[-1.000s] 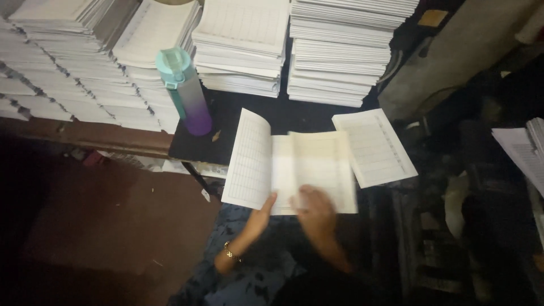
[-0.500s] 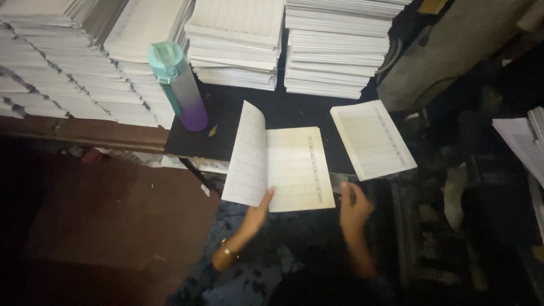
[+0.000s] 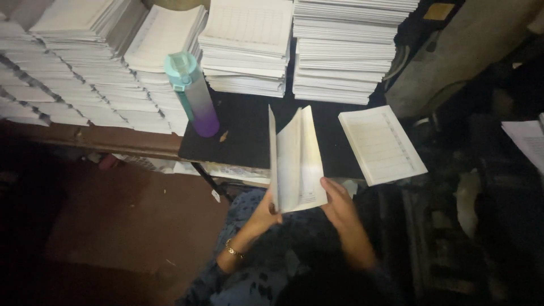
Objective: The person sorts through stacks of lined paper sheets on a table. They pick up sheets, flip through them, and place them into separate piles, occasionally adjusting the stacks.
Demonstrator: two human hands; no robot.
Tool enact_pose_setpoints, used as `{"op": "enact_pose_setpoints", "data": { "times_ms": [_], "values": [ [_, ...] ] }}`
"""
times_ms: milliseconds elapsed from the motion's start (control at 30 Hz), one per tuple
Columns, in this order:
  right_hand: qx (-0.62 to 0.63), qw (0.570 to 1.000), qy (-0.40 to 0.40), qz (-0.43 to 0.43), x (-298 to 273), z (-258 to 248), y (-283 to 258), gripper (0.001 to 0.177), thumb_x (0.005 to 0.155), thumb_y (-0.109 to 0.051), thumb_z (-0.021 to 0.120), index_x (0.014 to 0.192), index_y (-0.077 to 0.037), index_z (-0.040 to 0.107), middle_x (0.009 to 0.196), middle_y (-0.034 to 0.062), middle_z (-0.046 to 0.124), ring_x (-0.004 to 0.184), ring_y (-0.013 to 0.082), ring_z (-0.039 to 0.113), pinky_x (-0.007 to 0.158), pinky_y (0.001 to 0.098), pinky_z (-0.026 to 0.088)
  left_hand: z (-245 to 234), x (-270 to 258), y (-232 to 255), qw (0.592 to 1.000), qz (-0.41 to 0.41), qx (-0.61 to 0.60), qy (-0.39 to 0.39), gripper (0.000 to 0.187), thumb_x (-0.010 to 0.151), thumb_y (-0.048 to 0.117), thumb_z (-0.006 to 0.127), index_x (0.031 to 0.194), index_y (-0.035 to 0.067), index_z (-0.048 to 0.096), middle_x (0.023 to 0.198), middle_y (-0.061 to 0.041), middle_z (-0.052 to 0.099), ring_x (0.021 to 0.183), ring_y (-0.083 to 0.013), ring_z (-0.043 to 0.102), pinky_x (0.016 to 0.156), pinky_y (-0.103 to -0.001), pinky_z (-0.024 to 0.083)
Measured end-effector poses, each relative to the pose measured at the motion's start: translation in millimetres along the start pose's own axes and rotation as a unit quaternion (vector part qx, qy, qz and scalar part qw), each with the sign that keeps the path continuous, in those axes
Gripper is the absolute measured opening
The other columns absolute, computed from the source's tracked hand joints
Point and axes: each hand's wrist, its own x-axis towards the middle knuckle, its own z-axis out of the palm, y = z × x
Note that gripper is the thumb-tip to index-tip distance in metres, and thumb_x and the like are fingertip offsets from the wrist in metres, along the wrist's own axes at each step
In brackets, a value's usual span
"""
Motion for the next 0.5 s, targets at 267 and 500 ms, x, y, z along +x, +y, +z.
{"op": "enact_pose_setpoints", "data": {
  "times_ms": [267,500],
  "values": [
    [-0.039,0.999,0.004,0.004,-32.2,41.9,-24.6,0.057,0.099,-0.006,0.056,0.152,0.005,0.038,0.144,0.0274,0.053,0.127,0.0365,0.057,0.105,0.0574,0.047,-8.6,-4.0,18.4,0.969,0.048,-0.211,-0.119,0.127,0.068,0.086,0.054,0.165,0.02,0.007,0.171,-0.009,0.003,0.149,-0.0439,0.019,0.111,-0.064,0.034],
    [-0.125,0.979,0.05,-0.151,-20.4,15.9,-4.3,0.068,0.089,0.001,0.068,0.149,-0.009,0.039,0.102,0.0133,0.067,0.086,0.0196,0.072,0.075,0.031,0.061,-10.3,15.1,-3.8,0.968,-0.023,-0.226,0.105,0.075,0.098,0.015,0.064,0.161,0.017,0.025,0.143,-0.031,0.052,0.122,-0.048,0.061,0.092,-0.057,0.058]
  ]
}}
